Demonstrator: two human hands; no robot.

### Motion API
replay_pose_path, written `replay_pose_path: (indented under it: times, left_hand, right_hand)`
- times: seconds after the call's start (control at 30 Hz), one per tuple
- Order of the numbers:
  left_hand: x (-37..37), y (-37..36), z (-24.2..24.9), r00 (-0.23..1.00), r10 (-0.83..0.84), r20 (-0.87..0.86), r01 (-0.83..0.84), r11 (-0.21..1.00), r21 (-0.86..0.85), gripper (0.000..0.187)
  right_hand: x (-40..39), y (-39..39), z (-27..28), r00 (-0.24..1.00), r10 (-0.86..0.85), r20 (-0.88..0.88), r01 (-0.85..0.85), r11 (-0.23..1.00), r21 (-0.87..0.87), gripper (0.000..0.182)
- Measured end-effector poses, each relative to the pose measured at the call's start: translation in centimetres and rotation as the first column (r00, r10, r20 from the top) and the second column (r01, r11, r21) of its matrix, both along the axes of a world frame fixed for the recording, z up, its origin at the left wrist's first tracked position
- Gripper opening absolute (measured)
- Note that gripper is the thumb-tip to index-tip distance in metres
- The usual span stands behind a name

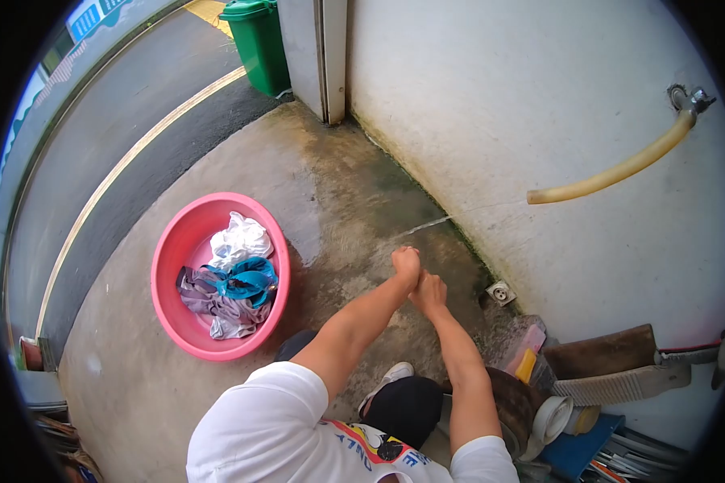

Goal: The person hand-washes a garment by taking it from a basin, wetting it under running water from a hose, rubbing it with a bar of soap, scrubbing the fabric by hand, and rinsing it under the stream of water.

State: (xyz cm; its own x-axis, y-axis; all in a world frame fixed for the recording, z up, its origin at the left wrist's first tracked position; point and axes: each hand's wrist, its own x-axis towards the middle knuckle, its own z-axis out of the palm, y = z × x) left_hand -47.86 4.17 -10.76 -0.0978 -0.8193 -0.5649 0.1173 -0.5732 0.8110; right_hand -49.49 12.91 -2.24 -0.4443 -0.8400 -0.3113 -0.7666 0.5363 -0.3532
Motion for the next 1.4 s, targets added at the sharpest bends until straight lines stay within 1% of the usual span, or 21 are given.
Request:
replay_pose_path:
  times: [0.13,0.2,0.23,0.3,0.33,0.43,0.47,0.5,0.57,0.6,0.7,0.73,0.83,0.87,0.97,1.03,1.1,1.2,1.3,1.33,1.4]
  left_hand:
    - [3.0,-1.0,5.8,0.969,-0.1,-0.226,0.131,0.983,0.127,0.017]
    - [5.1,-1.0,9.4,0.932,-0.221,-0.288,0.259,0.961,0.101,0.023]
    - [5.7,-1.1,10.1,0.945,-0.231,-0.232,0.24,0.971,0.013,0.03]
    - [7.1,-1.0,11.4,0.967,-0.23,-0.113,0.211,0.964,-0.161,0.046]
    - [8.3,-0.9,12.8,0.963,-0.242,-0.116,0.224,0.963,-0.147,0.051]
    - [11.6,0.0,17.5,0.944,-0.306,-0.123,0.29,0.948,-0.134,0.063]
    - [12.6,0.2,18.9,0.933,-0.338,-0.121,0.319,0.935,-0.154,0.063]
    - [13.5,0.3,20.1,0.922,-0.368,-0.118,0.345,0.922,-0.177,0.064]
    - [15.2,0.6,21.1,0.901,-0.377,-0.213,0.346,0.923,-0.169,0.046]
    - [16.1,0.5,21.2,0.877,-0.394,-0.276,0.369,0.919,-0.139,0.038]
    - [16.8,-0.2,19.8,0.843,-0.326,-0.428,0.352,0.936,-0.019,0.016]
    - [17.0,-0.5,19.6,0.838,-0.28,-0.469,0.332,0.943,0.03,0.009]
    - [17.3,-1.1,19.7,0.864,-0.142,-0.483,0.235,0.963,0.136,0.006]
    - [17.1,-1.2,19.1,0.832,-0.083,-0.548,0.174,0.978,0.116,0.004]
    - [17.4,-0.5,20.2,0.817,-0.088,-0.569,0.097,0.995,-0.015,0.004]
    - [17.2,0.0,20.1,0.814,-0.1,-0.573,0.125,0.992,0.005,0.006]
    - [16.3,0.4,19.7,0.852,-0.142,-0.505,0.144,0.989,-0.036,0.01]
    - [15.6,1.5,21.6,0.934,-0.162,-0.319,0.121,0.982,-0.144,0.017]
    - [15.2,2.4,22.3,0.948,-0.191,0.253,0.295,0.825,-0.482,0.024]
    - [15.8,3.0,23.6,0.922,-0.203,0.33,0.352,0.795,-0.495,0.032]
    - [15.5,3.7,24.1,0.95,-0.159,0.268,0.289,0.77,-0.569,0.037]
  right_hand:
    - [2.5,-0.5,1.9,0.994,-0.111,0.007,0.112,0.99,-0.088,0.029]
    - [3.7,-0.8,2.0,0.997,-0.079,0.004,0.076,0.939,-0.336,0.025]
    - [4.0,-1.1,2.3,0.998,-0.065,-0.001,0.058,0.888,-0.457,0.023]
    - [4.8,-1.4,5.2,0.913,-0.166,0.373,0.291,0.905,-0.309,0.032]
    - [5.3,-1.7,6.9,0.813,-0.227,0.536,0.384,0.901,-0.201,0.038]
    - [5.8,-2.5,8.0,0.757,-0.066,0.65,0.384,0.85,-0.361,0.043]
    - [5.6,-2.6,9.5,0.744,-0.05,0.667,0.312,0.908,-0.28,0.05]
    - [6.4,-2.4,10.2,0.819,-0.009,0.573,0.311,0.848,-0.43,0.053]
    - [8.4,-2.2,11.1,0.934,0.027,0.356,0.245,0.679,-0.692,0.057]
    - [9.0,-1.9,12.3,0.921,0.06,0.385,0.216,0.744,-0.633,0.066]
    - [9.9,-1.4,8.7,0.989,0.05,0.138,0.058,0.728,-0.683,0.076]
    - [10.0,-1.6,7.7,0.951,0.147,0.272,0.084,0.724,-0.685,0.083]
    - [10.0,-0.3,9.4,0.684,0.067,0.726,0.393,0.805,-0.444,0.081]
    - [10.2,0.4,12.1,0.664,-0.013,0.747,0.394,0.856,-0.335,0.076]
    - [9.2,1.0,11.7,0.449,0.013,0.893,0.546,0.787,-0.286,0.072]
    - [8.8,0.9,11.3,0.329,0.038,0.944,0.539,0.813,-0.221,0.068]
    - [8.7,0.9,11.5,0.23,0.09,0.969,0.49,0.85,-0.195,0.06]
    - [8.5,0.9,11.6,0.298,0.058,0.953,0.376,0.91,-0.173,0.052]
    - [8.7,0.9,12.1,0.409,0.064,0.91,0.397,0.886,-0.24,0.043]
    - [8.9,0.8,12.2,0.432,0.077,0.898,0.441,0.851,-0.286,0.041]
    - [9.6,0.7,12.7,0.455,0.065,0.888,0.544,0.77,-0.334,0.033]
